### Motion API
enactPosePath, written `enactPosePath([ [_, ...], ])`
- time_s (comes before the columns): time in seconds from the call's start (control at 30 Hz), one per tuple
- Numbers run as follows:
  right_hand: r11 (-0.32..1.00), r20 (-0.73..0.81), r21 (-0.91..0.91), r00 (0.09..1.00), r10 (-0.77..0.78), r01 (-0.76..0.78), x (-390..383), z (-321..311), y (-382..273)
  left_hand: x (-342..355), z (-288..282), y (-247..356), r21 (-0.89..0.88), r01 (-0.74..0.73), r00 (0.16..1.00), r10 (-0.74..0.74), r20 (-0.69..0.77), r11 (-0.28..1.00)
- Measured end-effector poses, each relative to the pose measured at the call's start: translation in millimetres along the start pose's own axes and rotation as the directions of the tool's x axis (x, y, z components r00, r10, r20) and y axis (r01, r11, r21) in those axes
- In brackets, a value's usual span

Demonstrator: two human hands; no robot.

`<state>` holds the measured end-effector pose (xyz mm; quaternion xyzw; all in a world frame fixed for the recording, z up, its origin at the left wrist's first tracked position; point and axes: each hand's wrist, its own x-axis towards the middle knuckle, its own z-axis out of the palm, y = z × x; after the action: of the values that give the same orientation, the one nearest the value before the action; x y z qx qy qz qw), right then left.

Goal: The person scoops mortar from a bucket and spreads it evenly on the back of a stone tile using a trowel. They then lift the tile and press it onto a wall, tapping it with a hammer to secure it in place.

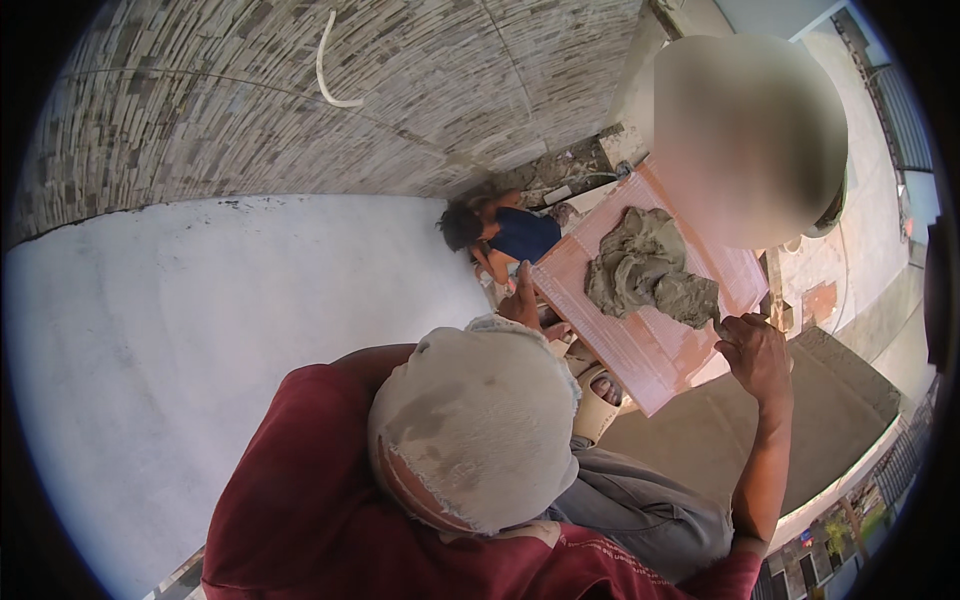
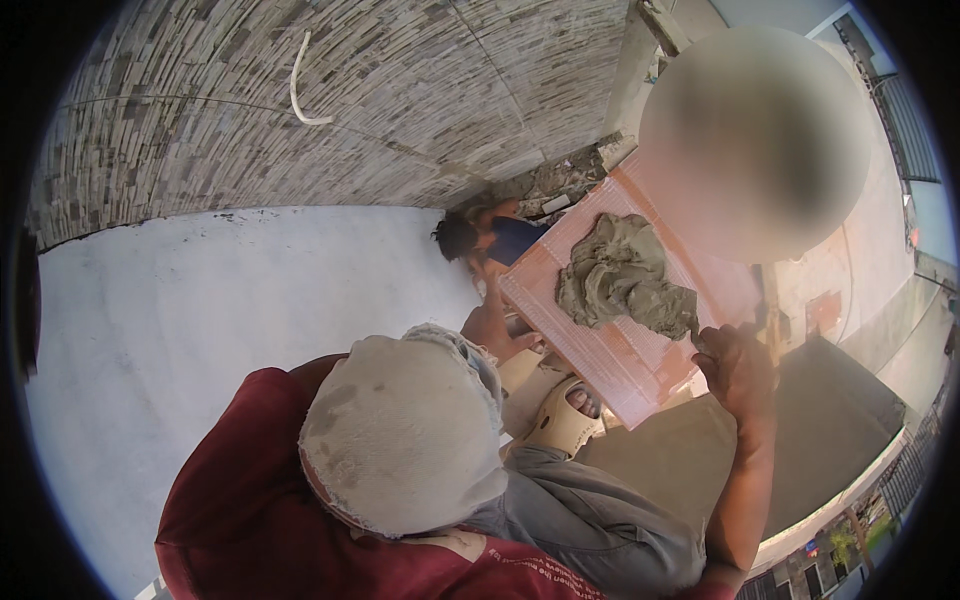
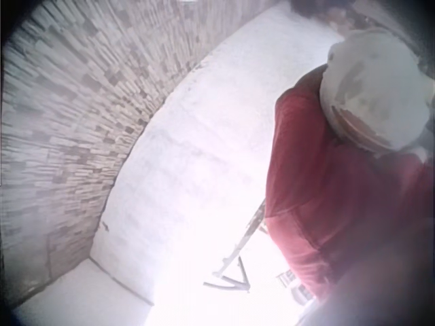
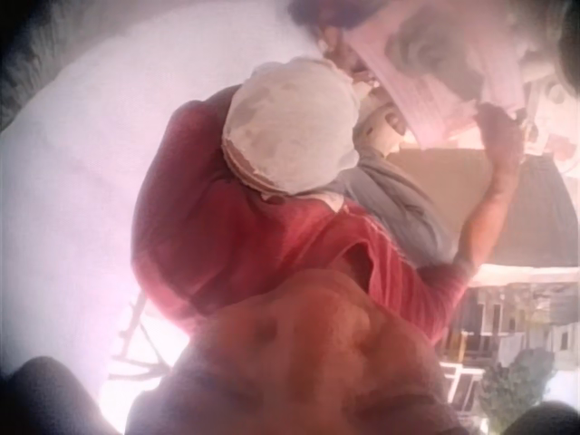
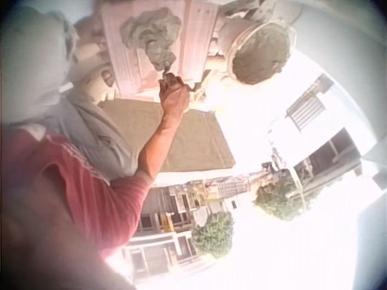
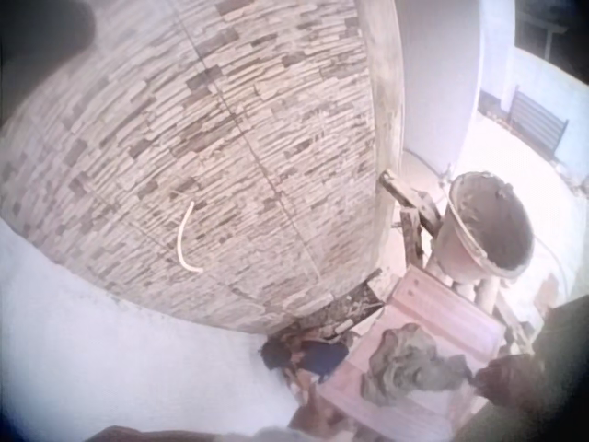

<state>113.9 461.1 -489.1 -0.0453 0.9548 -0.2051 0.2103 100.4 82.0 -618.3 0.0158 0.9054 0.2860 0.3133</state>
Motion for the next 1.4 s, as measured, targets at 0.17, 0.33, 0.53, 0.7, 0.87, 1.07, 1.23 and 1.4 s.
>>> enactPosePath([
  [0.17,0.993,0.04,-0.1,0.997,-0.06,0.063,12,21,0,11,-3,6,-0.006,0.055,0.992,-0.054,0.112,0.998],
  [0.33,0.975,-0.043,-0.22,0.999,0.012,-0.021,23,19,-4,8,0,-4,-0.013,-0.014,0.996,0.015,0.085,1.0],
  [0.53,0.94,-0.149,-0.316,0.985,0.086,-0.13,34,8,12,8,5,-5,0.022,-0.099,0.995,0.098,0.032,0.995],
  [0.7,0.991,-0.144,-0.129,0.99,0.001,-0.02,26,-9,4,6,-3,-4,-0.019,-0.032,0.996,0.034,0.082,0.999],
  [0.87,0.981,-0.052,-0.19,0.998,0.034,-0.043,50,17,6,5,-8,9,-0.013,-0.007,0.996,0.008,0.093,1.0],
  [1.07,0.966,-0.099,-0.202,0.984,0.145,-0.163,49,14,5,3,-7,6,-0.018,-0.025,0.998,0.026,0.062,1.0],
  [1.23,0.963,-0.137,-0.211,0.981,0.139,-0.166,60,6,24,1,-6,10,0.022,-0.052,0.999,0.052,-0.007,0.998],
  [1.4,0.947,-0.161,-0.315,0.987,0.007,-0.058,50,-18,32,4,-4,2,-0.035,-0.07,0.997,0.071,0.041,0.997],
])
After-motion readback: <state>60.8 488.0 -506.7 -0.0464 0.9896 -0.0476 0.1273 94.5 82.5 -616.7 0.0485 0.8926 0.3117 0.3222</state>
